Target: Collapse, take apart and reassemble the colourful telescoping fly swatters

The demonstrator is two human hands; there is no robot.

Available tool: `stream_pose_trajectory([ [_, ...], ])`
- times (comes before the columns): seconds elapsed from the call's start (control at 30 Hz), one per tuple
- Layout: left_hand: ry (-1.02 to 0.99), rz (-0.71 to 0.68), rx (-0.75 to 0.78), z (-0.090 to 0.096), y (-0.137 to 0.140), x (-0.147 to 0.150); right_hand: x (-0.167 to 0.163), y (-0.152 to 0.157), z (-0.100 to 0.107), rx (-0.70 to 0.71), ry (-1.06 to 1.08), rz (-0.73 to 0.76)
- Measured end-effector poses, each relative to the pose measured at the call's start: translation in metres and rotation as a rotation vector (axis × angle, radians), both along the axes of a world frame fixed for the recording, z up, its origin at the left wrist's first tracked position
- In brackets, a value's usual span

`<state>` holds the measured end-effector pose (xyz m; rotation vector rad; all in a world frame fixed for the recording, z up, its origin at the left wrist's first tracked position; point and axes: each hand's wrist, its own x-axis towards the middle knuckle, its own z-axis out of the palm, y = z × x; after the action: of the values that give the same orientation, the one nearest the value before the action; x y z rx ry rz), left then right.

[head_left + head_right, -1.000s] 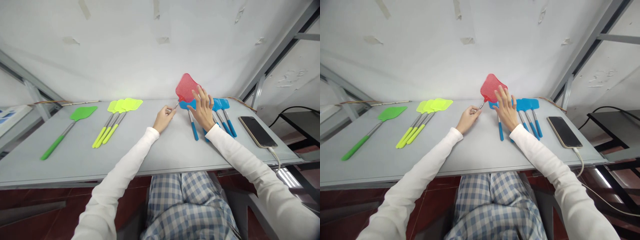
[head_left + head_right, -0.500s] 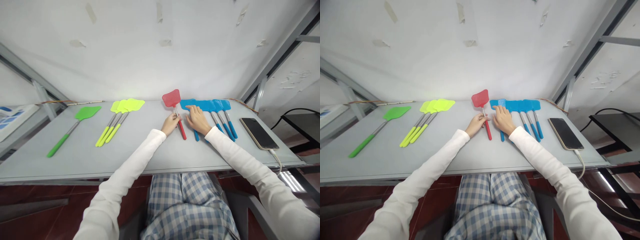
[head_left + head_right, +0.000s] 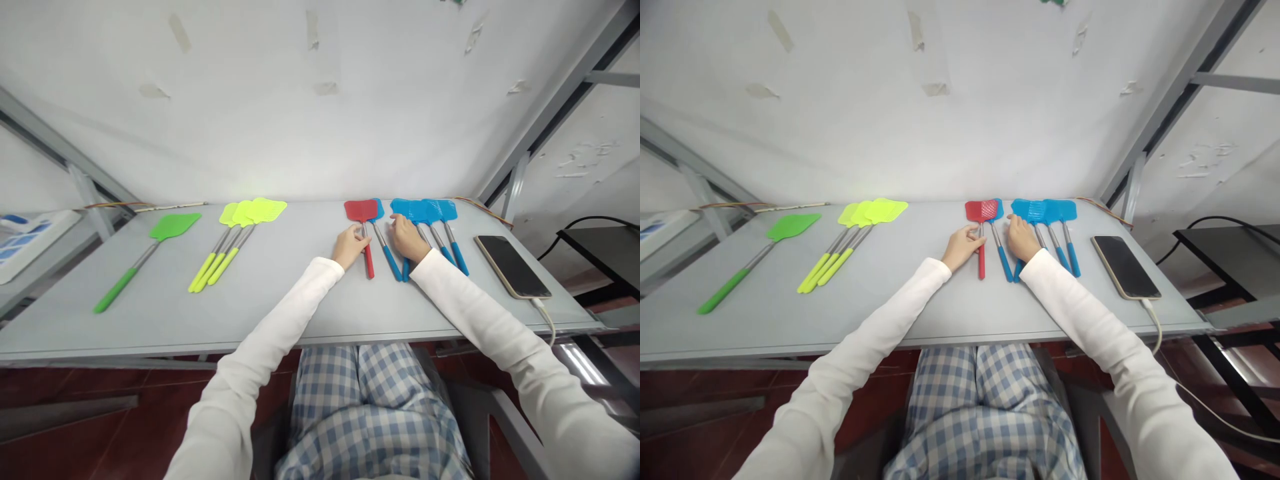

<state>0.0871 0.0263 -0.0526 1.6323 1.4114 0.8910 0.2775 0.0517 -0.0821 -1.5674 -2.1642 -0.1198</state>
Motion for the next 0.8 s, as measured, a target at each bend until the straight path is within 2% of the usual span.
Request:
stream_pose_trajectory([
  [0.27, 0.008, -0.043, 0.037, 0.005, -0.001, 0.020, 0.041, 0.001, 0.009, -0.140, 0.028, 0.355],
  [0.37, -0.029, -0.056, 0.025, 0.005, -0.001, 0.020, 0.044, -0.006, 0.018, -0.146, 0.038, 0.415],
  [0.47, -0.082, -0.074, 0.013, 0.002, 0.000, 0.017, 0.041, -0.017, 0.025, -0.121, -0.047, 0.443],
  [0.6, -0.136, -0.084, -0.020, -0.001, 0.002, 0.013, 0.025, -0.031, 0.034, -0.055, -0.233, 0.371],
  [0.7, -0.080, -0.078, 0.008, -0.002, 0.003, 0.013, 0.011, -0.037, 0.038, -0.023, -0.312, 0.233],
  [0.8, -0.040, -0.108, 0.040, -0.004, 0.002, 0.015, 0.001, -0.039, 0.039, -0.067, -0.358, 0.088],
])
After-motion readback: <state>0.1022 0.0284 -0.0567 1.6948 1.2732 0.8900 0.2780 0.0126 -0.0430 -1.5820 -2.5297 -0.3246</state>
